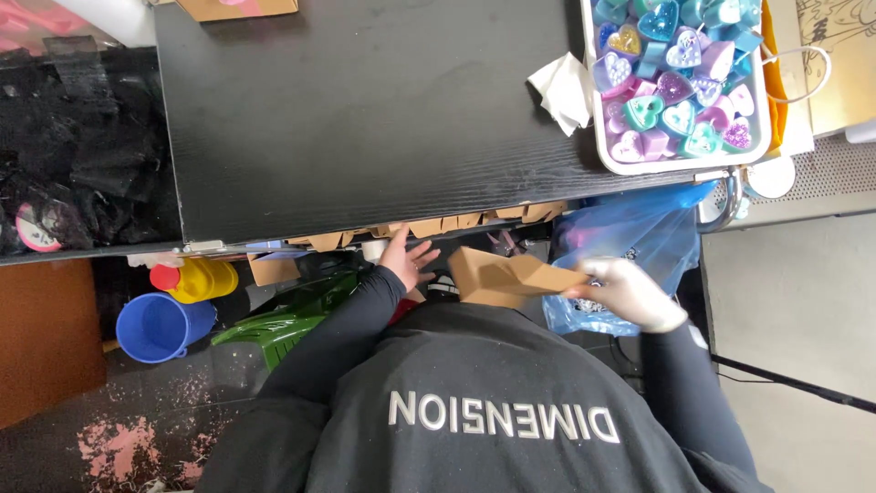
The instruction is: The recorder fills a small cardboard box with paper shred, places heart-shaped items inside, closes it, and ties a pink ribbon around the box.
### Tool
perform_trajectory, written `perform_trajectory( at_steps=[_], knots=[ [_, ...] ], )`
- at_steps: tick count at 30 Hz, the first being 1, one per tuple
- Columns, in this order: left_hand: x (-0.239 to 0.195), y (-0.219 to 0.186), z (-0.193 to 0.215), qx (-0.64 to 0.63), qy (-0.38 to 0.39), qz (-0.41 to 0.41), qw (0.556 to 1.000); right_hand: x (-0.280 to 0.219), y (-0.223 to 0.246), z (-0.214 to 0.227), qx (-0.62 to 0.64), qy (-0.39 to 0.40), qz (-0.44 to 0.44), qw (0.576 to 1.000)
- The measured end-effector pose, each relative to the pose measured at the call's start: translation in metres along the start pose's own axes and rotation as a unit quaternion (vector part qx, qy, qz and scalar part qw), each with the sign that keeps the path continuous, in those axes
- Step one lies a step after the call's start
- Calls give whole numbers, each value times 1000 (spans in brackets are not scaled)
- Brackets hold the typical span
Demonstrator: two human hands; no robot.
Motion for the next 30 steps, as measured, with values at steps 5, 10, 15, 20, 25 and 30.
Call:
perform_trajectory(
  at_steps=[5, 10, 15, 20, 25, 30],
  knots=[
    [-53, 5, -31, 242, 55, -19, 968, -74, -8, 55, 45, -60, -70, 995],
    [-119, -23, -45, 410, 221, -109, 878, -101, 28, 60, 379, -185, 104, 901],
    [-197, -72, -48, 319, 267, -354, 837, -53, 121, 53, 507, -270, 229, 786],
    [-263, -104, -67, 286, 148, -656, 682, 11, 198, 22, 530, -229, 154, 802],
    [-279, -119, -95, 375, 91, -822, 420, 67, 230, -23, 568, -174, 139, 792],
    [-257, -129, -95, 403, 20, -767, 499, 88, 252, -44, 572, -78, 171, 798]
  ],
)
Point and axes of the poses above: each hand's wrist, its own x-axis towards the middle knuckle, its own z-axis out of the back of the hand, y = z × x, the point moved 2 cm from there along x, towards the middle knuckle, and after that the axes turned 3 degrees about -z, right-handed, at the moved point
